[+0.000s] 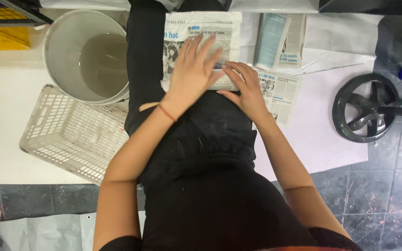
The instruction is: The person sits on the floor and wraps individual glassware items, including a mug and several glasses, with newspaper. They fold the paper around each item and place the wrapped pieces onto a nearby shelf.
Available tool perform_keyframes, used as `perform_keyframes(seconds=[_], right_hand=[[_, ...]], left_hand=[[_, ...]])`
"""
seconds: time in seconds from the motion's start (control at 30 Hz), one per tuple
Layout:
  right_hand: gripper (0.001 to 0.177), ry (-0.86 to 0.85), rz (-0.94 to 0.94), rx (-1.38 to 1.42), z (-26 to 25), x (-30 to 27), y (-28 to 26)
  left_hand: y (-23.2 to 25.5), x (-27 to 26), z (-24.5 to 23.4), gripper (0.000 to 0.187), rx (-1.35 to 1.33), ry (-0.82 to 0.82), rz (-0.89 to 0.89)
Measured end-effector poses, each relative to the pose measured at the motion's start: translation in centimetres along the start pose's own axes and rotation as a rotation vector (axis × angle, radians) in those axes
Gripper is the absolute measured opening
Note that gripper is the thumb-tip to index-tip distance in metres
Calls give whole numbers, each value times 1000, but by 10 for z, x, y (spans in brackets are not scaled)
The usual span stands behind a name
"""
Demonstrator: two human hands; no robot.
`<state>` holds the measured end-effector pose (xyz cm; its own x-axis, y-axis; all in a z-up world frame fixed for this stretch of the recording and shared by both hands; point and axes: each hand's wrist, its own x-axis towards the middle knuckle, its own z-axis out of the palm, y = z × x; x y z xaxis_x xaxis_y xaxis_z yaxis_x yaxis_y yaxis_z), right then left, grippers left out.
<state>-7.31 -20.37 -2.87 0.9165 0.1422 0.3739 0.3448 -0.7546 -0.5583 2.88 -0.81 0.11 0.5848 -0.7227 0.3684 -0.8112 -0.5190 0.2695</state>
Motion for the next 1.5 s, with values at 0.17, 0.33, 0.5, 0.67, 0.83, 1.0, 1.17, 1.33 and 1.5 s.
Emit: perform_keyframes(seconds=[0.17,0.33,0.5,0.67,0.83,1.0,1.17,1.33,1.5], right_hand=[[68,-74,59,36,-12,8,0],[70,-172,125,157,-20,24,1],[69,-292,181,167,-25,43,14],[69,-93,-19,6,-18,43,9],[74,-74,79,74,0,34,1],[74,-145,66,82,-10,27,-9],[75,-357,59,100,-25,32,-27],[76,-522,138,-9,-19,61,-24],[75,-530,59,92,-14,69,3]], left_hand=[[35,-34,-3,54,409,33,148],[25,-34,7,58,357,18,90],[16,-21,19,54,286,45,44],[3,-7,14,62,78,80,14],[-14,-2,-1,77,-118,3,43],[-2,-14,-1,79,-123,-95,17],[0,-41,2,89,-121,-268,-70],[-8,-42,-4,92,-93,-130,-125],[17,-48,4,101,79,-2,-192]])
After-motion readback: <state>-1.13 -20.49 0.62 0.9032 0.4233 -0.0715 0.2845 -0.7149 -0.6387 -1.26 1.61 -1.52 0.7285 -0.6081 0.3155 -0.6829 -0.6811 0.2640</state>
